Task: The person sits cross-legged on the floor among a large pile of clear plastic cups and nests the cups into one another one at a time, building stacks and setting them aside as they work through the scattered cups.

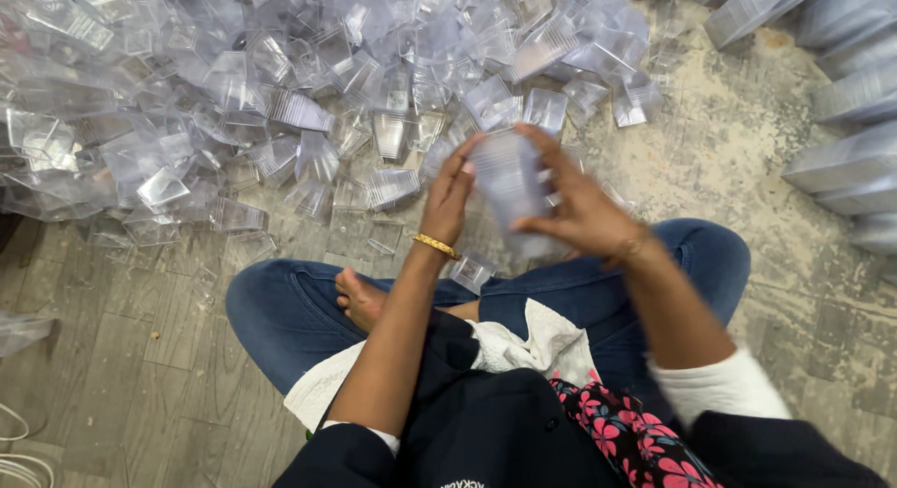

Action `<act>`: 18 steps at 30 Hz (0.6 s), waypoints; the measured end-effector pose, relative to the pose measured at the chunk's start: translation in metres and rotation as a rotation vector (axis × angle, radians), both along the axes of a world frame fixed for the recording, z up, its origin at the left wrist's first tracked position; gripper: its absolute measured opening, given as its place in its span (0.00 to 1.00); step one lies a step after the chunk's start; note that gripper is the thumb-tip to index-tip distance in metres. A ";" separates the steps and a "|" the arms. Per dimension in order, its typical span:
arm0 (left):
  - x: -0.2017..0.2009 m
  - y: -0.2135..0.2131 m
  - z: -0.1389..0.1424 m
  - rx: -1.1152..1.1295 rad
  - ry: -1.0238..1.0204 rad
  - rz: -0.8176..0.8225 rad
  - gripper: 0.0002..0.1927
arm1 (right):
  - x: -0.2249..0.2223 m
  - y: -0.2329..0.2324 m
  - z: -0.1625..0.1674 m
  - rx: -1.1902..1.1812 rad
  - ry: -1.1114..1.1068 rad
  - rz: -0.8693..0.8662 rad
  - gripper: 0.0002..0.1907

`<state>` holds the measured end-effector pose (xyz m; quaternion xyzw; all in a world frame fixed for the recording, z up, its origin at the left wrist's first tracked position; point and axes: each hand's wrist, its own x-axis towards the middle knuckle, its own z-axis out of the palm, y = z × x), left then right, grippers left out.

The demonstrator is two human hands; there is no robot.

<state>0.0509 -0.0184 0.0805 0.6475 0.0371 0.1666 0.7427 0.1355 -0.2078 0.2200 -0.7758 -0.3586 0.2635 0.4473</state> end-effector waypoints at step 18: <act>-0.017 0.091 -0.070 0.943 1.010 0.212 0.64 | 0.195 -0.240 -0.128 -1.751 -0.623 -0.154 0.19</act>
